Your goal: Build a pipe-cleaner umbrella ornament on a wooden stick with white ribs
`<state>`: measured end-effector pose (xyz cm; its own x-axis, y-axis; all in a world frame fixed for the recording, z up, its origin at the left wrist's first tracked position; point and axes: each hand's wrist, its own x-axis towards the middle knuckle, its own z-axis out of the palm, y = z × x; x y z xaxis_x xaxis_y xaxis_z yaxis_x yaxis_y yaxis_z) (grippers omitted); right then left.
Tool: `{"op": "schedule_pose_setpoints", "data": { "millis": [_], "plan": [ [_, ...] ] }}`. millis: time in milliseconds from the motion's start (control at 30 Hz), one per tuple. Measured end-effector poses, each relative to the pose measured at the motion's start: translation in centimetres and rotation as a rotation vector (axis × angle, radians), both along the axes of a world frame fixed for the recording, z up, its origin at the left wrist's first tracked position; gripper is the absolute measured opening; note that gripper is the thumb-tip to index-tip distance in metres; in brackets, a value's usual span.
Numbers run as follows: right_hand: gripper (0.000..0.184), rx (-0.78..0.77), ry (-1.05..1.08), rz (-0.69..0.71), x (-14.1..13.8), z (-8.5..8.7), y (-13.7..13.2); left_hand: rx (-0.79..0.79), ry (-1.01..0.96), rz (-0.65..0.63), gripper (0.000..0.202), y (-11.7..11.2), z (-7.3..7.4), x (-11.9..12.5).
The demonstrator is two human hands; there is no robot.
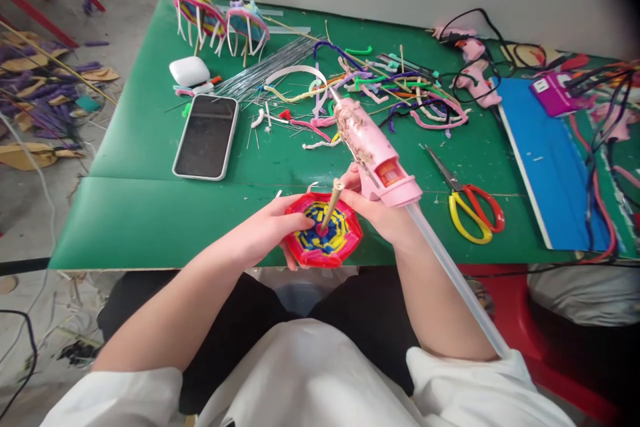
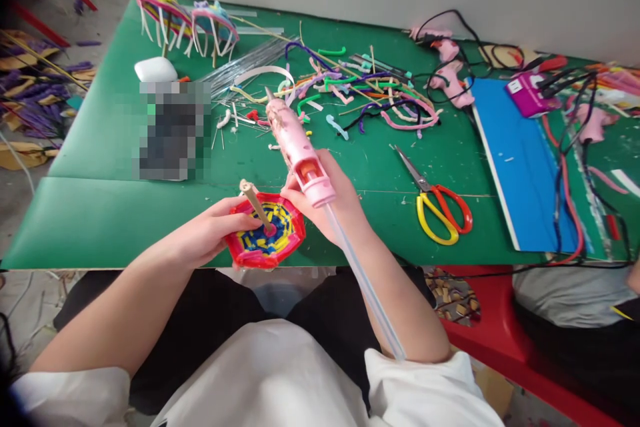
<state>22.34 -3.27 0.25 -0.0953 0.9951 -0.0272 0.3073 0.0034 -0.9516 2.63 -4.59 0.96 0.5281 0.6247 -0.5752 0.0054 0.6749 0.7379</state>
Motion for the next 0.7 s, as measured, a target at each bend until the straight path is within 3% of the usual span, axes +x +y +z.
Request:
{"op": "schedule_pose_setpoints", "data": {
  "millis": [300,567,700],
  "plan": [
    [0.03,-0.015,-0.018,-0.015,-0.2,0.8,-0.3,0.106,0.047,-0.007,0.041,-0.3,0.1,0.1],
    [0.03,-0.007,0.072,-0.006,0.0,-1.0,0.1,0.126,0.096,0.004,0.041,-0.3,0.1,0.2],
    [0.029,-0.01,0.078,0.015,0.2,-0.8,0.2,0.126,0.122,-0.007,0.038,-0.2,0.4,0.2]
  ]
}}
